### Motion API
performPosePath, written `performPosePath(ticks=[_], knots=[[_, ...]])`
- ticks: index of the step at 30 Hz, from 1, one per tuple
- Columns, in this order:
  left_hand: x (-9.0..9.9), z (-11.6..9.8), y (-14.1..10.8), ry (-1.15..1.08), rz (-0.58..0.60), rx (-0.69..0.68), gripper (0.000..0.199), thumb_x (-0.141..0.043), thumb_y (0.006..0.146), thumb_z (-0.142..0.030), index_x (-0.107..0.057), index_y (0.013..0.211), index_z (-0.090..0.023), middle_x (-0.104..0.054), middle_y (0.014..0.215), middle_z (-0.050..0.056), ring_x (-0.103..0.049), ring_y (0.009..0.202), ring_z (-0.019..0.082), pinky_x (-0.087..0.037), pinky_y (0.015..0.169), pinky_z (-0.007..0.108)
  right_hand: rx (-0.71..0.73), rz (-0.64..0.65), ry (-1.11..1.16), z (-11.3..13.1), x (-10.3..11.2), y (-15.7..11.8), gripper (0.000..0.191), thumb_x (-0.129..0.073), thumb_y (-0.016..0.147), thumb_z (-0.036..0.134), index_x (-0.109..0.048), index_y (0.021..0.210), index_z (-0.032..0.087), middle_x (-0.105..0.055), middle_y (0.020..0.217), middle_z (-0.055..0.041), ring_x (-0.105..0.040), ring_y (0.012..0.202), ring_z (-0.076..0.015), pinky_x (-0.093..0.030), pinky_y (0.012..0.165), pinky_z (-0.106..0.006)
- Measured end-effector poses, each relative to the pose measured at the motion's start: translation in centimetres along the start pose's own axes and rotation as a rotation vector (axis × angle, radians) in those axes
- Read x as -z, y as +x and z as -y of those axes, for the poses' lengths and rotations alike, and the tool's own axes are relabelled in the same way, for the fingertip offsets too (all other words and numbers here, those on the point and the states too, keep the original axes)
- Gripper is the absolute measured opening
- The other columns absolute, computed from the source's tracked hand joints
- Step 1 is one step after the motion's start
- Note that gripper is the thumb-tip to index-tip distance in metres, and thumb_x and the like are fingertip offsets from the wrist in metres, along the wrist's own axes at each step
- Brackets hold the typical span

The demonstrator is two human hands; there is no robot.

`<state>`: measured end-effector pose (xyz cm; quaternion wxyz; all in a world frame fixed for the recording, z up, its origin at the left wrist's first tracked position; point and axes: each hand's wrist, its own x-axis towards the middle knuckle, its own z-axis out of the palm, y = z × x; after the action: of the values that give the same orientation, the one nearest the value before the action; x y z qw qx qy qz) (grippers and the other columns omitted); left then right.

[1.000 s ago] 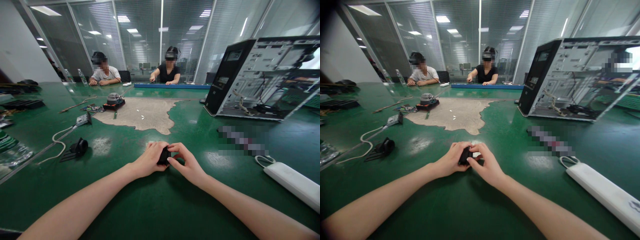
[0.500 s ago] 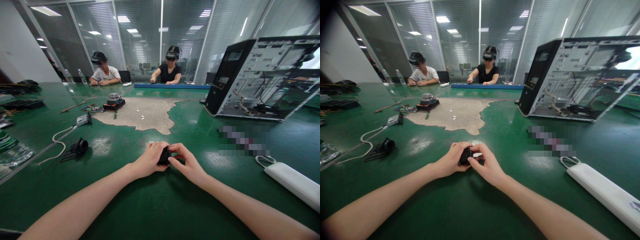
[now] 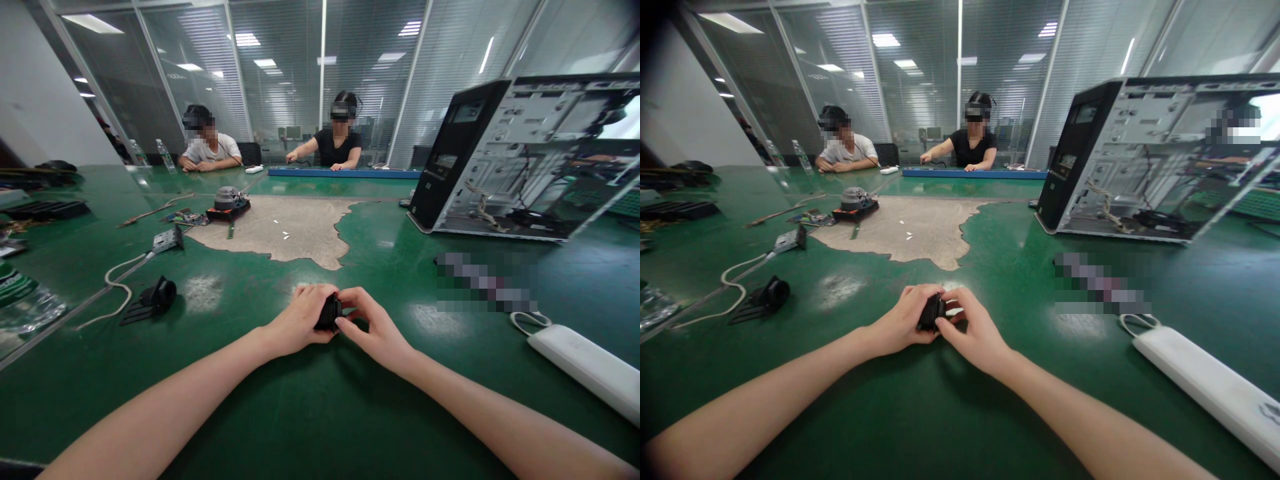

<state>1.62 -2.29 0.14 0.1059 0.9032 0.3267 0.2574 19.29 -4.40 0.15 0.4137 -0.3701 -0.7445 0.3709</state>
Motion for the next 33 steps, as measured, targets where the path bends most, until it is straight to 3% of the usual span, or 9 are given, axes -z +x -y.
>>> performPosePath(ticks=[5, 12, 19, 26, 33], knots=[[-0.05, -0.02, 0.05, -0.001, -0.005, 0.004, 0.060, -0.061, 0.068, -0.020, -0.027, 0.118, -0.022, -0.049, 0.113, 0.007, -0.047, 0.102, 0.024, -0.031, 0.087, 0.038, 0.019, -0.037, 0.002, -0.08, -0.07, 0.03, 0.016, -0.053, 0.078, 0.018, -0.049, 0.093, 0.021, -0.051, 0.095, -0.0038, -0.054, 0.092, -0.0169, -0.050, 0.072, -0.029], [-0.04, 0.05, 0.01, -0.004, -0.014, -0.002, 0.060, -0.061, 0.067, -0.019, -0.027, 0.117, -0.022, -0.049, 0.112, 0.007, -0.047, 0.102, 0.024, -0.031, 0.088, 0.038, -0.084, 0.043, 0.039, -0.21, -0.18, 0.08, 0.027, -0.050, 0.080, 0.018, -0.043, 0.105, 0.020, -0.054, 0.096, -0.0047, -0.057, 0.085, -0.0159, -0.051, 0.072, -0.032], [0.05, -0.10, 0.03, -0.006, -0.011, -0.005, 0.061, -0.061, 0.067, -0.018, -0.027, 0.118, -0.023, -0.049, 0.113, 0.006, -0.048, 0.102, 0.023, -0.031, 0.088, 0.038, 0.039, -0.023, -0.011, 0.08, 0.00, 0.02, 0.017, -0.053, 0.078, 0.018, -0.049, 0.094, 0.022, -0.052, 0.098, -0.0046, -0.053, 0.094, -0.0177, -0.050, 0.072, -0.030], [-0.16, 0.10, 0.02, 0.002, -0.019, -0.007, 0.061, -0.061, 0.067, -0.018, -0.027, 0.118, -0.022, -0.049, 0.113, 0.007, -0.047, 0.103, 0.023, -0.031, 0.088, 0.038, -0.074, 0.022, 0.034, -0.24, -0.21, 0.20, 0.025, -0.050, 0.080, 0.018, -0.042, 0.104, 0.020, -0.053, 0.097, -0.0044, -0.057, 0.086, -0.0156, -0.051, 0.072, -0.032], [0.01, -0.02, -0.01, -0.015, -0.002, -0.002, 0.062, -0.061, 0.067, -0.018, -0.026, 0.119, -0.023, -0.048, 0.116, 0.007, -0.047, 0.104, 0.024, -0.030, 0.089, 0.039, 0.057, -0.022, -0.021, 0.07, -0.10, -0.13, 0.020, -0.054, 0.077, 0.016, -0.049, 0.095, 0.022, -0.050, 0.101, -0.0053, -0.052, 0.095, -0.0179, -0.051, 0.072, -0.030]])
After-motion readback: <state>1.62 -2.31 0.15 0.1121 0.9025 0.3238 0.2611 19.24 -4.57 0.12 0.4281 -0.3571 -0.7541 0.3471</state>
